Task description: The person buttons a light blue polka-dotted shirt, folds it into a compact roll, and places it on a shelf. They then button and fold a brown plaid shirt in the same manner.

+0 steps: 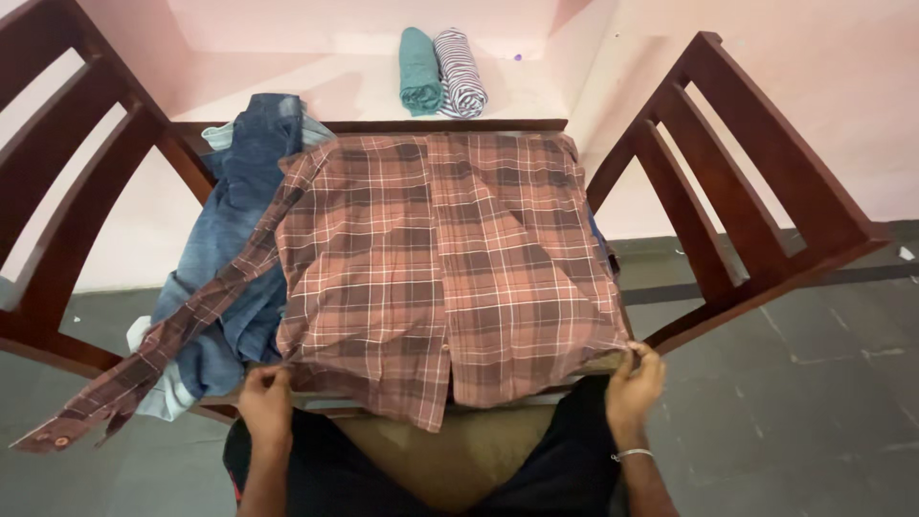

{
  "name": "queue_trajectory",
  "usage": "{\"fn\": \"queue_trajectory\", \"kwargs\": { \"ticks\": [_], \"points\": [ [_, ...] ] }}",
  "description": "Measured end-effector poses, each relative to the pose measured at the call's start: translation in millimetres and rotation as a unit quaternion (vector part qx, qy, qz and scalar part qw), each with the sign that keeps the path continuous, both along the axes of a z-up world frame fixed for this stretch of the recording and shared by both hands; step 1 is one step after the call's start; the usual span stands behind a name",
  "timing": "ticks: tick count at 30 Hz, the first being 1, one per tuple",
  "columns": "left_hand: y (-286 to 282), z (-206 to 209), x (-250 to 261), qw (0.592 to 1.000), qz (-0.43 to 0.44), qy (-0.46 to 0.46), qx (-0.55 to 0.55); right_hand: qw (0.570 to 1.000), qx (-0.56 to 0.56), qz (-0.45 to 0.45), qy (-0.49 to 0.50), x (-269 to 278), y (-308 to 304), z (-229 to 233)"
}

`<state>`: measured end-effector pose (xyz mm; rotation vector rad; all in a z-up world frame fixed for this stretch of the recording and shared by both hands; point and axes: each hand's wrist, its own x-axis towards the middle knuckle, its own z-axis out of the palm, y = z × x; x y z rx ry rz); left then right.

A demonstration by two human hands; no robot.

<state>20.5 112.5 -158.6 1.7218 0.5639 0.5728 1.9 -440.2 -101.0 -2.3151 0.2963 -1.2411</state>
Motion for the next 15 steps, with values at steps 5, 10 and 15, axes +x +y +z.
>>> {"fn": "queue_trajectory", "kwargs": {
  "ticks": [5, 10, 15],
  "points": [
    [-50.7, 47.8, -32.0, 0.968, 0.072, 0.009, 0.239, 0.946, 0.304, 0.103, -0.043, -17.0, 46.3, -46.7],
    [-115.1, 108.2, -56.9, 0.938, 0.047, 0.024, 0.342, 0.616, 0.738, 0.234, 0.146, -34.6, 97.9, -78.0],
    [-164.3, 120.5, -62.3, 0.931, -0.053, -0.012, 0.362, 0.491, 0.827, 0.244, 0.123, -10.8, 107.0, -52.7]
  ]
}}
